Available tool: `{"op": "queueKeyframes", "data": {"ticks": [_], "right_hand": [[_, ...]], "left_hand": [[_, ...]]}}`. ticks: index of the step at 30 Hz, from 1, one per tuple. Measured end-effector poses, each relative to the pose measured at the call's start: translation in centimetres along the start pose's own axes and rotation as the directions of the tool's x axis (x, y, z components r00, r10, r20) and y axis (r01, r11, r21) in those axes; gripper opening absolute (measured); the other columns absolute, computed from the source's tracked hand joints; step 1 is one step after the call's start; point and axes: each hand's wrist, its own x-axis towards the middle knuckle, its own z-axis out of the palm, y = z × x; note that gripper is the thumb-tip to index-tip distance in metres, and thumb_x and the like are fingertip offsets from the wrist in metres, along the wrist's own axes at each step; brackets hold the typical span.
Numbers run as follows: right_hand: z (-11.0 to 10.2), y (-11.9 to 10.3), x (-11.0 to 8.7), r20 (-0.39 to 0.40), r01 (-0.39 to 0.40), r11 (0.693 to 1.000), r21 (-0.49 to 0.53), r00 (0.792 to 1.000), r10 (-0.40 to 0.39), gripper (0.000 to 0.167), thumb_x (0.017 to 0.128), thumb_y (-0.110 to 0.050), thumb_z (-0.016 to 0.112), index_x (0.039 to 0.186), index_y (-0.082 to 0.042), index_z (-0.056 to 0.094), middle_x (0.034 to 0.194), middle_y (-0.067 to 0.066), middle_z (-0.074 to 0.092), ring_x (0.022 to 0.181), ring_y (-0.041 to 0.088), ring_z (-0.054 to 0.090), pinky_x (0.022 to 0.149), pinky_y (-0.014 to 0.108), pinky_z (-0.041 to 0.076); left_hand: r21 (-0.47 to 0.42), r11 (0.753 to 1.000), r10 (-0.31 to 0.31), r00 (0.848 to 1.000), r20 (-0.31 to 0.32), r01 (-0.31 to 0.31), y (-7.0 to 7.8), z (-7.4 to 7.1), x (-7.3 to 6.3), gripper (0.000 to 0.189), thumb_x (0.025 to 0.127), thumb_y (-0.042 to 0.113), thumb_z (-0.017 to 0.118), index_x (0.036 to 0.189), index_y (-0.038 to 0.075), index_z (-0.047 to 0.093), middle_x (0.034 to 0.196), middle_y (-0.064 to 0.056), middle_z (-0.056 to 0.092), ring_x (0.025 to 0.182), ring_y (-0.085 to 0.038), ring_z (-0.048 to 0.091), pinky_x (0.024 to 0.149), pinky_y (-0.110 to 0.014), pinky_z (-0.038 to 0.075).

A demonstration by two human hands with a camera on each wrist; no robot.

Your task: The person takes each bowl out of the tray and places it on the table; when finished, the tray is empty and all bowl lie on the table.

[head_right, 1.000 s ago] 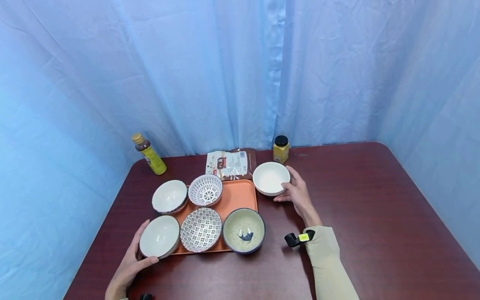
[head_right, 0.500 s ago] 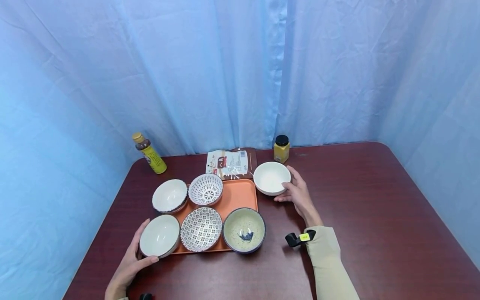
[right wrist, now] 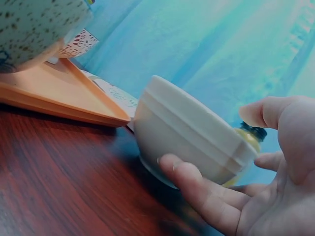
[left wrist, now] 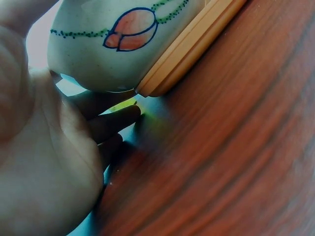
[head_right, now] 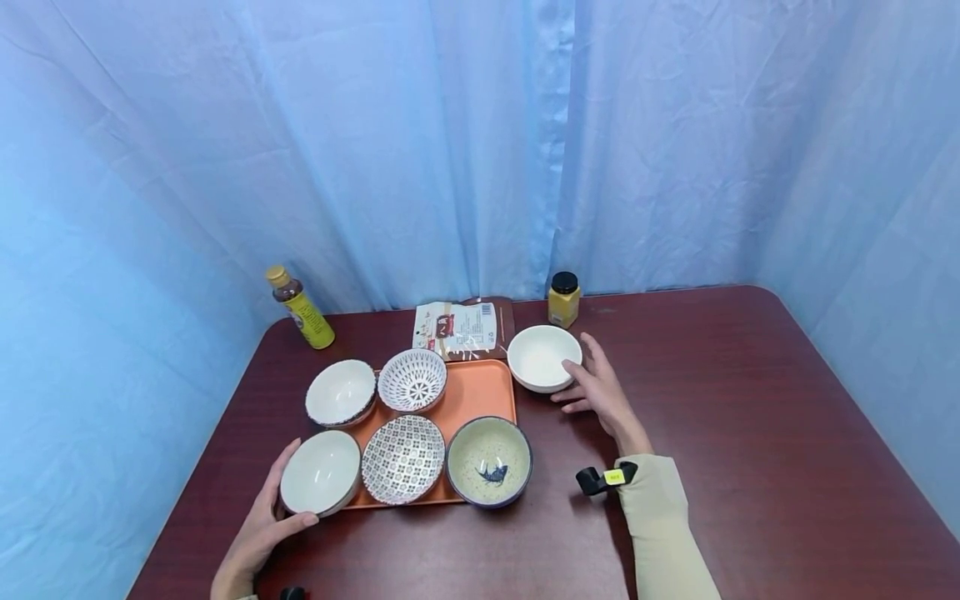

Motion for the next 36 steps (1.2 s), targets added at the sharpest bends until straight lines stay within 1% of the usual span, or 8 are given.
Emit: {"op": "queueKeyframes", "data": {"ticks": [6, 14, 17, 21, 24, 27, 31, 36], "right_hand": [[-0.9, -1.0, -1.0, -0.046, 0.002, 0.997, -0.073, 0.999, -0.005, 0.080, 0.106, -0.034, 0.048, 0.162, -0.019, -0.008, 0.166, 0.027, 0.011, 0.075, 0.007, 0.074, 0.060, 0.030, 0.059], [-1.7, -3.3, -3.2, -0.123, 0.061, 0.985, -0.163, 0.989, -0.081, 0.080, 0.104, -0.035, 0.051, 0.163, -0.020, -0.002, 0.163, 0.029, 0.021, 0.076, 0.005, 0.073, 0.060, 0.033, 0.059], [-1.6, -4.3, -3.9, -0.114, 0.091, 0.976, -0.199, 0.987, -0.115, 0.079, 0.104, -0.034, 0.052, 0.163, -0.019, 0.001, 0.161, 0.029, 0.024, 0.077, 0.006, 0.074, 0.061, 0.033, 0.059], [-1.2, -5.2, -4.6, -0.044, 0.132, 0.959, -0.250, 0.988, -0.148, 0.077, 0.104, -0.031, 0.052, 0.162, -0.018, 0.004, 0.159, 0.029, 0.028, 0.078, 0.006, 0.073, 0.062, 0.035, 0.059], [-0.6, -5.5, -5.2, 0.031, 0.154, 0.951, -0.267, 0.988, -0.151, 0.074, 0.104, -0.029, 0.052, 0.162, -0.017, 0.007, 0.158, 0.030, 0.030, 0.080, 0.007, 0.073, 0.062, 0.036, 0.059], [0.0, -5.3, -5.6, 0.115, 0.174, 0.947, -0.271, 0.982, -0.147, 0.072, 0.104, -0.026, 0.053, 0.162, -0.016, 0.011, 0.156, 0.030, 0.032, 0.081, 0.011, 0.073, 0.060, 0.039, 0.058], [0.9, -4.4, -5.8, 0.237, 0.196, 0.945, -0.264, 0.962, -0.133, 0.069, 0.104, -0.022, 0.053, 0.161, -0.012, 0.014, 0.154, 0.032, 0.034, 0.083, 0.019, 0.073, 0.057, 0.041, 0.056], [1.9, -2.9, -6.0, 0.350, 0.185, 0.949, -0.254, 0.933, -0.088, 0.068, 0.104, -0.018, 0.054, 0.160, -0.011, 0.016, 0.153, 0.033, 0.036, 0.083, 0.025, 0.072, 0.054, 0.042, 0.056]], "left_hand": [[0.001, 1.000, -0.007, 1.000, -0.002, 0.007, 0.0, 0.0, 0.0, 0.106, 0.078, 0.005, 0.078, 0.162, 0.025, 0.016, 0.161, -0.005, 0.026, 0.126, 0.012, 0.034, 0.097, -0.012, 0.031], [0.005, 1.000, -0.013, 1.000, 0.004, 0.013, 0.1, 0.0, 0.0, 0.106, 0.079, 0.006, 0.078, 0.162, 0.023, 0.015, 0.162, -0.006, 0.025, 0.126, 0.013, 0.033, 0.098, -0.014, 0.032], [0.005, 1.000, -0.017, 1.000, 0.002, 0.017, 0.2, 0.0, 0.0, 0.106, 0.079, 0.005, 0.078, 0.162, 0.023, 0.015, 0.163, -0.006, 0.025, 0.126, 0.013, 0.033, 0.098, -0.015, 0.032], [0.009, 1.000, -0.021, 1.000, -0.005, 0.022, 0.2, 0.0, 0.0, 0.106, 0.078, 0.006, 0.078, 0.162, 0.023, 0.015, 0.162, -0.006, 0.025, 0.125, 0.012, 0.033, 0.098, -0.015, 0.032], [0.012, 1.000, -0.023, 1.000, -0.006, 0.023, 0.2, 0.0, 0.0, 0.106, 0.079, 0.006, 0.078, 0.162, 0.022, 0.015, 0.161, -0.005, 0.026, 0.125, 0.012, 0.034, 0.098, -0.016, 0.033], [0.011, 1.000, -0.025, 1.000, -0.004, 0.025, 0.2, 0.0, 0.0, 0.106, 0.079, 0.006, 0.078, 0.162, 0.022, 0.015, 0.161, -0.005, 0.026, 0.125, 0.012, 0.034, 0.098, -0.016, 0.033], [0.009, 1.000, -0.024, 1.000, -0.004, 0.024, 0.1, 0.0, 0.0, 0.106, 0.079, 0.006, 0.078, 0.162, 0.022, 0.015, 0.161, -0.005, 0.027, 0.124, 0.013, 0.035, 0.097, -0.015, 0.033], [0.012, 1.000, -0.022, 1.000, -0.003, 0.022, 0.2, 0.0, 0.0, 0.106, 0.079, 0.006, 0.078, 0.162, 0.022, 0.015, 0.161, -0.005, 0.026, 0.124, 0.013, 0.035, 0.097, -0.015, 0.033]]}}
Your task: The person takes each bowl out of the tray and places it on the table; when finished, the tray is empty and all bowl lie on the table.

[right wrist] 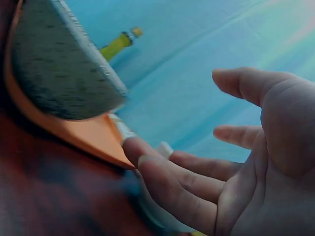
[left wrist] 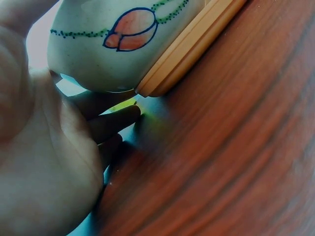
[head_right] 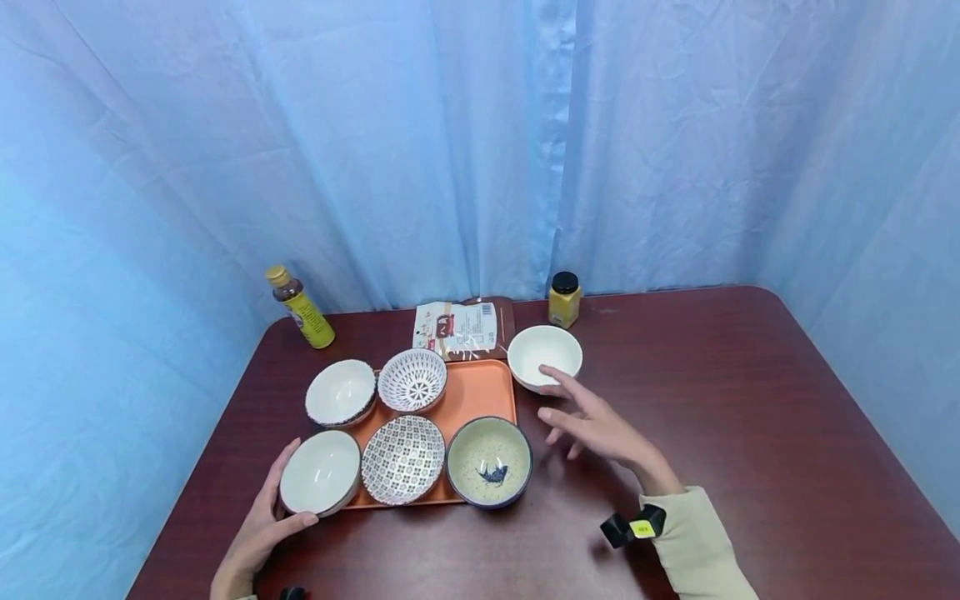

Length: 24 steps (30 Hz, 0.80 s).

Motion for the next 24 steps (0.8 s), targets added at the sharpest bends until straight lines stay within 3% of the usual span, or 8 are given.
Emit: {"op": "queueKeyframes", "data": {"ticks": [6, 14, 20, 24], "right_hand": [[1.5, 0.8, 0.1, 0.106, 0.011, 1.000, -0.005, 0.994, -0.010, 0.066, 0.104, -0.019, 0.053, 0.159, -0.010, 0.020, 0.152, 0.033, 0.038, 0.081, 0.027, 0.071, 0.051, 0.045, 0.055], [3.1, 1.4, 0.5, 0.237, -0.031, 0.999, -0.007, 0.971, 0.032, 0.068, 0.104, -0.017, 0.053, 0.161, -0.012, 0.017, 0.159, 0.030, 0.028, 0.074, 0.040, 0.068, 0.050, 0.051, 0.054], [3.7, 1.8, 0.6, 0.278, -0.062, 0.998, 0.013, 0.959, 0.056, 0.068, 0.103, -0.021, 0.055, 0.161, -0.016, 0.020, 0.168, 0.020, 0.012, 0.062, 0.037, 0.067, 0.053, 0.051, 0.055], [3.8, 2.0, 0.6, 0.294, -0.072, 0.996, 0.059, 0.955, 0.051, 0.068, 0.103, -0.021, 0.055, 0.161, -0.018, 0.020, 0.167, 0.020, 0.011, 0.062, 0.035, 0.067, 0.054, 0.053, 0.055]], "left_hand": [[-0.002, 1.000, 0.000, 1.000, 0.002, 0.000, 0.0, 0.0, -0.1, 0.106, 0.079, 0.005, 0.078, 0.162, 0.022, 0.015, 0.160, -0.006, 0.027, 0.123, 0.013, 0.037, 0.096, -0.015, 0.035], [-0.006, 1.000, 0.008, 1.000, 0.000, -0.008, 0.0, 0.1, -0.1, 0.107, 0.078, 0.005, 0.078, 0.162, 0.023, 0.016, 0.159, -0.002, 0.028, 0.125, 0.013, 0.036, 0.097, -0.013, 0.032], [-0.009, 1.000, 0.010, 1.000, 0.005, -0.010, 0.0, 0.1, -0.1, 0.106, 0.078, 0.005, 0.078, 0.162, 0.023, 0.016, 0.161, -0.005, 0.027, 0.125, 0.015, 0.034, 0.097, -0.011, 0.031], [-0.014, 1.000, 0.020, 1.000, 0.006, -0.020, -0.1, 0.0, -0.1, 0.106, 0.078, 0.005, 0.078, 0.162, 0.023, 0.016, 0.162, -0.006, 0.026, 0.126, 0.016, 0.033, 0.096, -0.009, 0.030]]}}
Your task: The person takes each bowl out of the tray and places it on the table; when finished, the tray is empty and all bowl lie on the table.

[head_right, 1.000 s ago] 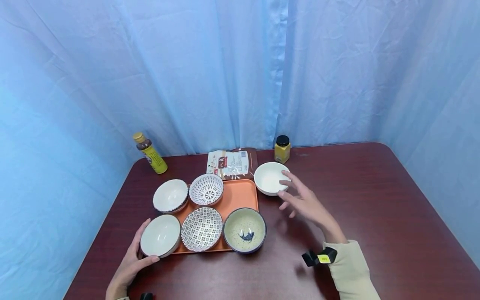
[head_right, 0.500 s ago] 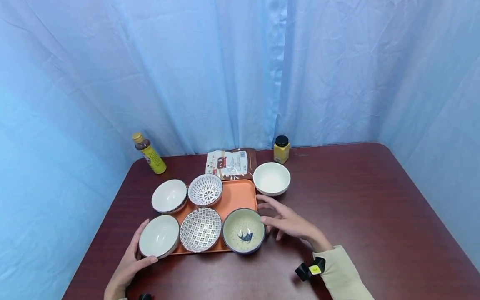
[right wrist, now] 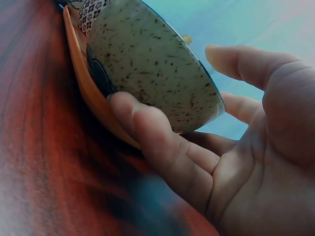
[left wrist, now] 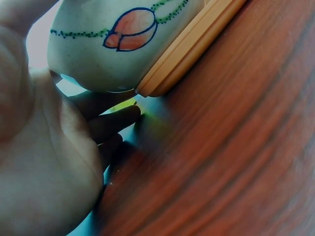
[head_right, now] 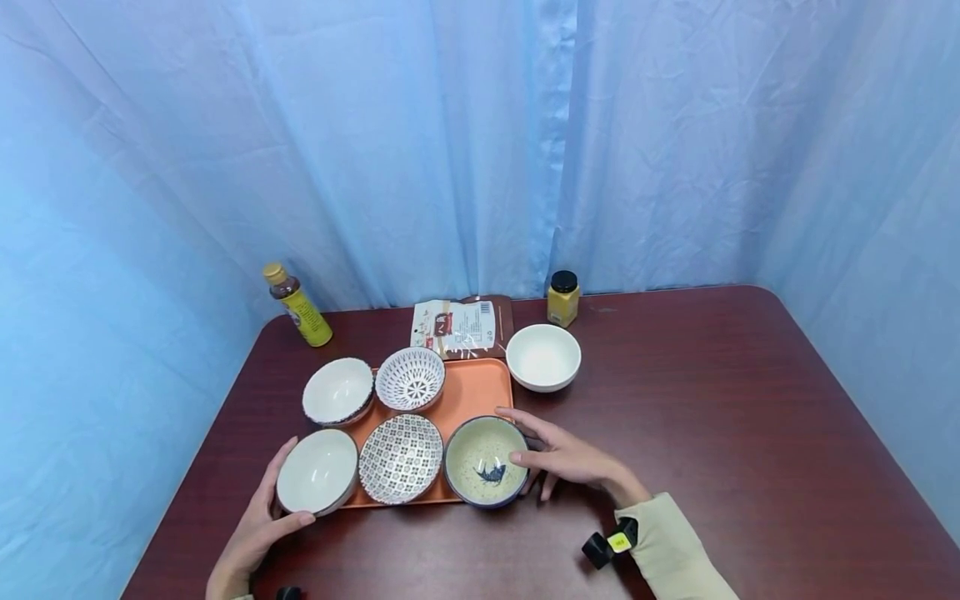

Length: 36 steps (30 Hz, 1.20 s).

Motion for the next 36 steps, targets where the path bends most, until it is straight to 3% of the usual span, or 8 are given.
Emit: {"op": "queueKeyframes", "data": {"ticks": [5, 14, 21, 28, 36], "right_hand": [[0.1, 0.5, 0.2, 0.020, 0.010, 0.998, 0.064, 1.000, -0.012, 0.067, 0.104, -0.017, 0.053, 0.162, -0.018, 0.018, 0.165, 0.024, 0.015, 0.067, 0.037, 0.069, 0.054, 0.055, 0.055], [0.2, 1.3, 0.6, 0.024, 0.033, 0.993, 0.114, 0.999, -0.036, 0.066, 0.104, -0.015, 0.051, 0.162, -0.019, 0.018, 0.167, 0.021, 0.006, 0.067, 0.034, 0.072, 0.056, 0.053, 0.056], [0.2, 1.5, 0.8, 0.019, 0.101, 0.981, 0.163, 0.994, -0.105, 0.067, 0.103, -0.010, 0.052, 0.161, -0.010, 0.019, 0.161, 0.031, 0.016, 0.072, 0.024, 0.074, 0.060, 0.051, 0.058], [0.3, 1.4, 0.9, 0.001, 0.092, 0.980, 0.177, 0.996, -0.094, 0.067, 0.101, -0.008, 0.053, 0.160, -0.009, 0.021, 0.162, 0.029, 0.017, 0.070, 0.025, 0.074, 0.061, 0.054, 0.057], [0.4, 1.1, 0.9, -0.021, 0.108, 0.975, 0.193, 0.994, -0.105, 0.067, 0.099, -0.005, 0.054, 0.159, -0.007, 0.023, 0.157, 0.034, 0.024, 0.067, 0.026, 0.073, 0.059, 0.057, 0.055]], "left_hand": [[-0.007, 1.000, 0.013, 1.000, 0.004, -0.013, -0.2, 0.0, 0.1, 0.106, 0.078, 0.004, 0.078, 0.162, 0.023, 0.016, 0.162, -0.002, 0.025, 0.127, 0.016, 0.032, 0.096, -0.007, 0.028], [-0.005, 1.000, 0.025, 1.000, 0.007, -0.025, -0.1, -0.1, 0.0, 0.106, 0.079, 0.003, 0.078, 0.162, 0.023, 0.016, 0.157, 0.007, 0.028, 0.127, 0.015, 0.034, 0.096, -0.009, 0.030], [-0.002, 1.000, 0.012, 1.000, 0.003, -0.012, -0.2, 0.0, 0.1, 0.106, 0.078, 0.004, 0.078, 0.162, 0.024, 0.016, 0.158, 0.006, 0.027, 0.127, 0.015, 0.034, 0.096, -0.008, 0.030], [0.000, 1.000, -0.001, 1.000, -0.001, 0.001, 0.0, 0.0, 0.0, 0.106, 0.078, 0.004, 0.078, 0.162, 0.023, 0.015, 0.162, -0.004, 0.025, 0.127, 0.015, 0.033, 0.097, -0.009, 0.029], [0.012, 1.000, -0.010, 1.000, -0.005, 0.010, 0.2, 0.0, -0.1, 0.106, 0.079, 0.005, 0.078, 0.162, 0.024, 0.015, 0.161, -0.005, 0.027, 0.125, 0.014, 0.035, 0.097, -0.012, 0.032]]}}
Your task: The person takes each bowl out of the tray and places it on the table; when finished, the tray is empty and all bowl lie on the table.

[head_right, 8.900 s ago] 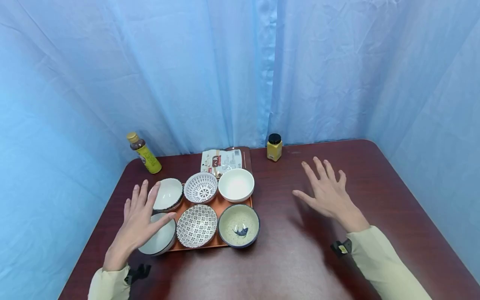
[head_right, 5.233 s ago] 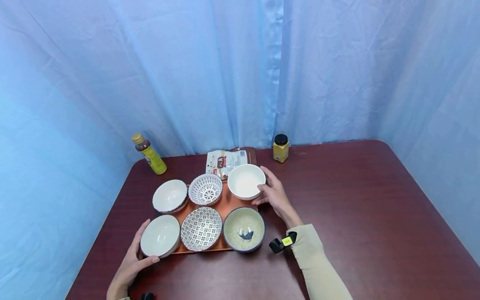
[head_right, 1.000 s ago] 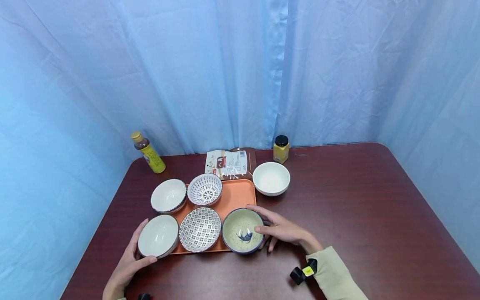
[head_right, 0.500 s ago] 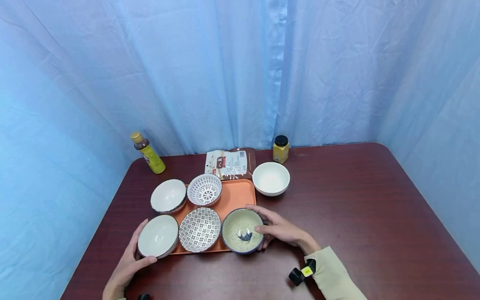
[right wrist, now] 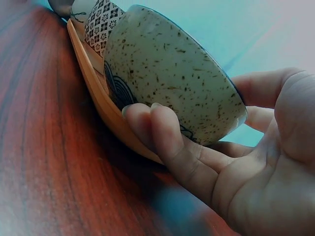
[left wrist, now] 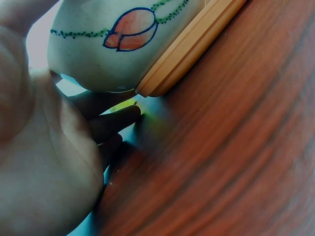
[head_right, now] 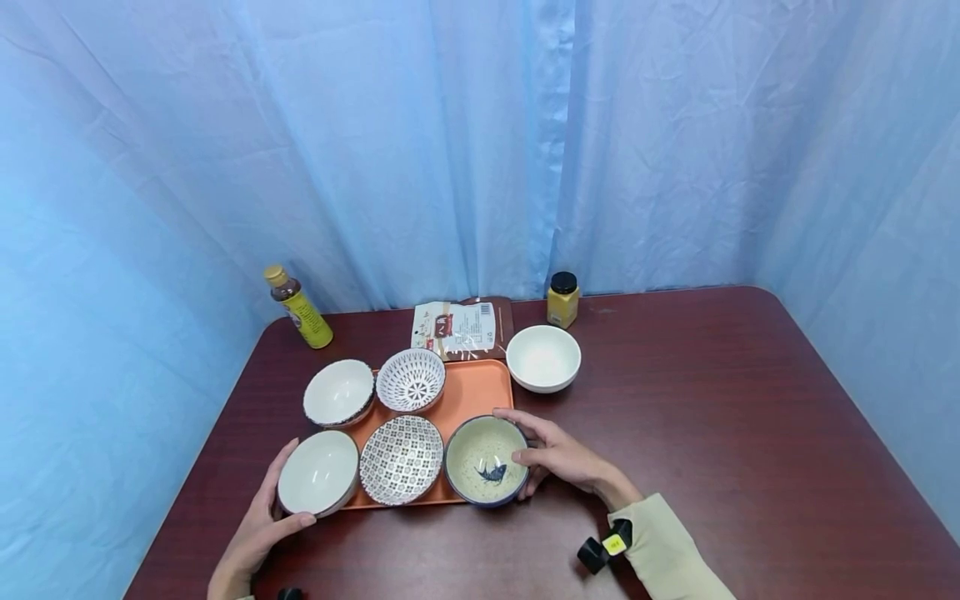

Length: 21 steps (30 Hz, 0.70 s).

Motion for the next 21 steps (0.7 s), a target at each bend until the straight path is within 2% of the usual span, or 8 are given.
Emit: {"op": "queueKeyframes", "data": {"ticks": [9, 17, 21], "right_hand": [[0.0, -1.5, -0.1, -0.052, 0.035, 0.999, 0.004, 0.998, -0.035, 0.067, 0.099, -0.003, 0.052, 0.159, -0.006, 0.022, 0.142, 0.040, 0.039, 0.065, 0.025, 0.073, 0.057, 0.055, 0.056], [-0.7, -2.8, -0.1, -0.094, 0.111, 0.994, 0.004, 0.989, -0.110, 0.067, 0.099, -0.001, 0.051, 0.159, -0.003, 0.020, 0.131, 0.040, 0.047, 0.065, 0.023, 0.072, 0.059, 0.058, 0.055], [-1.3, -3.4, -0.3, -0.138, 0.121, 0.993, -0.004, 0.983, -0.120, 0.066, 0.099, -0.002, 0.051, 0.159, -0.003, 0.021, 0.137, 0.038, 0.043, 0.066, 0.022, 0.072, 0.059, 0.056, 0.056]], "left_hand": [[-0.001, 1.000, 0.001, 1.000, 0.002, -0.001, 0.0, 0.0, 0.0, 0.106, 0.079, 0.005, 0.078, 0.162, 0.023, 0.015, 0.161, -0.005, 0.026, 0.125, 0.015, 0.034, 0.097, -0.012, 0.031], [-0.012, 1.000, 0.008, 1.000, 0.009, -0.007, -0.1, -0.1, 0.0, 0.106, 0.079, 0.005, 0.078, 0.162, 0.024, 0.016, 0.161, -0.004, 0.026, 0.126, 0.015, 0.034, 0.096, -0.010, 0.031], [-0.015, 1.000, 0.015, 1.000, 0.009, -0.015, -0.2, -0.1, 0.0, 0.106, 0.079, 0.005, 0.078, 0.162, 0.024, 0.016, 0.162, -0.004, 0.025, 0.127, 0.016, 0.033, 0.096, -0.009, 0.030]]}}
